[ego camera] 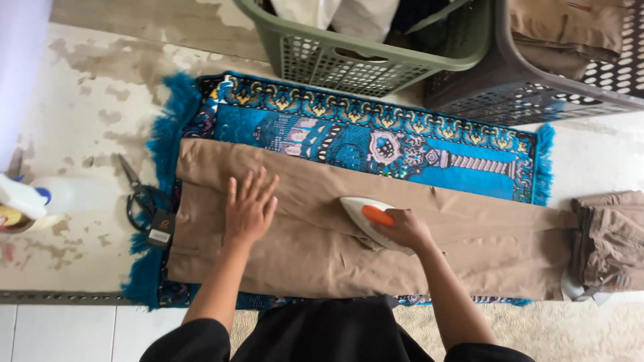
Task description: The person irons a pair of beige trousers laid flat on a patterned blue mat. They use an electric iron to smooth the fabric, moving it back and forth along the length of the pants while holding the material steady with their other hand.
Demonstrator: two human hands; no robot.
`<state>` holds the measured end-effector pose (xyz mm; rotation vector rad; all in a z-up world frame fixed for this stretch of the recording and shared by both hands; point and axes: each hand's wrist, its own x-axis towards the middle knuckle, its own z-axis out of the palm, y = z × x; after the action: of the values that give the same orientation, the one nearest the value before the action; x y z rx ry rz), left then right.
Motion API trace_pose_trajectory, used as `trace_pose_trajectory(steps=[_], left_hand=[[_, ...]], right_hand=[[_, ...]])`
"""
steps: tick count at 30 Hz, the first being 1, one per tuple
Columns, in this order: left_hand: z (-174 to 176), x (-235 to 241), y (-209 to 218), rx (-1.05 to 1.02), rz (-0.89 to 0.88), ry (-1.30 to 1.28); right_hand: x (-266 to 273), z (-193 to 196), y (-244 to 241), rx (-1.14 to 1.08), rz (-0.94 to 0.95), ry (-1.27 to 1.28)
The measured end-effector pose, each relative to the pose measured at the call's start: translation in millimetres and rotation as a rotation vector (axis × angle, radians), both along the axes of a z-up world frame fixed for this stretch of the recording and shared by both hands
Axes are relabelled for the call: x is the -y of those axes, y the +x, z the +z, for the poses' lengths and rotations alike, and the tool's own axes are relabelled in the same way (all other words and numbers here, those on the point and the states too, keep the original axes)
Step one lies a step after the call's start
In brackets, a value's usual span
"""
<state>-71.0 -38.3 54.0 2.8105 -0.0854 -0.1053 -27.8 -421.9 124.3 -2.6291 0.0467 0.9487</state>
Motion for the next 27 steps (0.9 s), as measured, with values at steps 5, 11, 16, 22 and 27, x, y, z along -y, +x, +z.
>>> trace_pose_trajectory(steps=[5,11,16,22,27], left_hand=[[-24.7,-7.8,-45.5,0.022,0.015,0.051],[-40.6,-28.6,-57.1,0.119,0.063,0.08],[-59.0,-28.2,-55.1,0.295,0.127,0.032],[-64.0,-26.7,-53.3,0.41,0.196,0.04],[-66.1,-26.1,-55.8,0.41,0.281,0.104]], right_hand=[[-74.2,-16.2,8.1,0.047,0.232,-0.138],[-133.6,-7.8,18.5,0.112,0.3,-0.131],[-100.5,-16.0,14.6,0.117,0.29,-0.161],[-101.5,-34.0,17.0,0.126,0.272,-0.132],[-177.2,-52.9,19.6,0.191,0.287,-0.115]])
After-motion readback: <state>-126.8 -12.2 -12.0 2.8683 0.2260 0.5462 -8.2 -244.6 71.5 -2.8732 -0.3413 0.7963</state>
